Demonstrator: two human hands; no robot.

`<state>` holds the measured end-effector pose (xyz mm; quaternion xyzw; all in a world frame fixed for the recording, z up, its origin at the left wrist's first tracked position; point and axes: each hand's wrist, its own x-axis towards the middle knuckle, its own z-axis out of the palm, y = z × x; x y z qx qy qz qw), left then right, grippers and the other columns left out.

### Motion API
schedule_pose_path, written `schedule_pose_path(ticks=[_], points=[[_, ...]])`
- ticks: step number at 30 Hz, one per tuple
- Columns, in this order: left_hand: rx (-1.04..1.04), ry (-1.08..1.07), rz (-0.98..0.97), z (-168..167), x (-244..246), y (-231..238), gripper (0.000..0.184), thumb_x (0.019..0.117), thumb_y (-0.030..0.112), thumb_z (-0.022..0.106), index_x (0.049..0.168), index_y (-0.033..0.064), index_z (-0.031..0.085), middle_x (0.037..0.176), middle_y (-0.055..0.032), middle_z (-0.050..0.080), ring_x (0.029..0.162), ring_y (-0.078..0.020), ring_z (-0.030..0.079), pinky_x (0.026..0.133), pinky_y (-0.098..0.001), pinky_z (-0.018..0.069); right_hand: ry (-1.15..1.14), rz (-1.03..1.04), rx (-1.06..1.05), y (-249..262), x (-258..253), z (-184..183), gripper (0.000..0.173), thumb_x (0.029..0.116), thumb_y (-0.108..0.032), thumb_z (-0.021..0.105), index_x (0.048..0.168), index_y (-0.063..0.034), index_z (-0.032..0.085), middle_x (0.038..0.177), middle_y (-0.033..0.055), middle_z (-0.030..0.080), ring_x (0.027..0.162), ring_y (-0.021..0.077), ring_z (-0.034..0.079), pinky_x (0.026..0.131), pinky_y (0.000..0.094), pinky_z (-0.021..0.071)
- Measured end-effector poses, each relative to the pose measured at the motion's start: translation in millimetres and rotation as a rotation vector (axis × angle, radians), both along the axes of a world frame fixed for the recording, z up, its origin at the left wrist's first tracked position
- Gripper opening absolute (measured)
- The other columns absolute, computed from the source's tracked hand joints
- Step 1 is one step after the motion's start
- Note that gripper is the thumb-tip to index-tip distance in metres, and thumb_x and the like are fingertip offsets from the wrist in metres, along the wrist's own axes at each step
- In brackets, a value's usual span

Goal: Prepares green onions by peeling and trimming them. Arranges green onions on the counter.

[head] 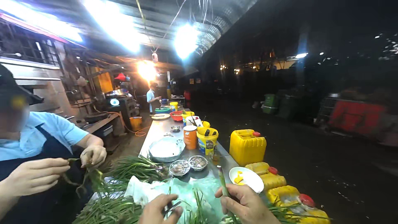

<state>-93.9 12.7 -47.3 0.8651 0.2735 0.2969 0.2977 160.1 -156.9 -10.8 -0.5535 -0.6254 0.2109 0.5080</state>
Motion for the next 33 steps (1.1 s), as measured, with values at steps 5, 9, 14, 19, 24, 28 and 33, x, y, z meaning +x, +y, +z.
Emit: schedule_pose_path(ticks=[5,9,14,19,24,28,33], points=[[-0.016,-0.400,-0.391,31.8,44.3,-26.3,0.045,0.0893,0.039,0.079,0.120,0.0066,0.072,0.088,0.0017,0.068,0.072,-0.0045,0.060,0.063,-0.0236,0.0529,-0.049,0.212,-0.127,9.6,-21.0,-3.2,0.021,0.1041,-0.019,0.059,0.107,-0.0033,0.072,0.074,0.0023,0.068,0.062,0.0098,0.062,0.060,0.0303,0.0550],[0.047,-0.533,-0.320,20.6,59.0,-35.3,0.018,0.0946,0.021,0.074,0.089,0.0050,0.068,0.077,-0.0016,0.068,0.063,-0.0079,0.064,0.058,-0.0260,0.0566,0.006,0.246,-0.164,10.4,-34.2,-8.4,0.022,0.1042,-0.020,0.057,0.097,-0.0034,0.069,0.070,0.0011,0.064,0.060,0.0097,0.060,0.058,0.0311,0.0518],[0.344,-0.616,0.021,-0.1,70.1,-43.5,0.038,0.1055,0.032,0.052,0.077,0.0097,0.060,0.060,0.0019,0.055,0.051,-0.0046,0.053,0.047,-0.0223,0.0462,0.013,0.236,-0.207,11.8,-45.5,-20.2,0.024,0.1046,-0.025,0.055,0.100,-0.0045,0.067,0.068,0.0003,0.058,0.058,0.0111,0.055,0.055,0.0326,0.0479],[0.426,-0.587,0.159,-9.2,65.1,-32.6,0.038,0.1054,0.028,0.047,0.075,0.0123,0.063,0.061,0.0047,0.056,0.052,-0.0031,0.053,0.047,-0.0221,0.0455,-0.159,0.131,-0.302,9.9,-51.9,-22.3,0.026,0.1048,-0.025,0.054,0.102,-0.0039,0.068,0.069,0.0045,0.059,0.058,0.0159,0.056,0.057,0.0380,0.0483],[0.155,-0.659,0.177,5.5,36.0,-19.9,0.028,0.1021,0.026,0.057,0.081,0.0112,0.069,0.062,0.0083,0.058,0.049,0.0007,0.049,0.045,-0.0180,0.0423,-0.298,0.077,-0.392,7.4,-48.4,-22.0,0.025,0.1044,-0.025,0.055,0.106,-0.0055,0.070,0.074,0.0075,0.063,0.064,0.0195,0.060,0.062,0.0428,0.0510],[0.442,-0.330,-0.067,8.7,10.6,-12.8,0.031,0.1003,0.037,0.061,0.125,0.0224,0.074,0.103,0.0024,0.071,0.082,-0.0075,0.065,0.069,-0.0309,0.0589,-0.421,0.082,-0.502,10.0,-47.8,-13.2,0.025,0.1046,-0.026,0.056,0.107,-0.0053,0.069,0.079,0.0107,0.066,0.070,0.0243,0.064,0.067,0.0470,0.0533],[0.647,-0.094,-0.324,2.6,8.7,-14.5,0.021,0.1032,0.021,0.052,0.100,0.0173,0.072,0.094,-0.0002,0.069,0.087,-0.0160,0.066,0.070,-0.0339,0.0573,-0.555,0.233,-0.531,12.5,-45.7,0.8,0.022,0.1046,-0.025,0.056,0.102,-0.0061,0.066,0.076,0.0087,0.061,0.067,0.0224,0.061,0.063,0.0449,0.0512]])
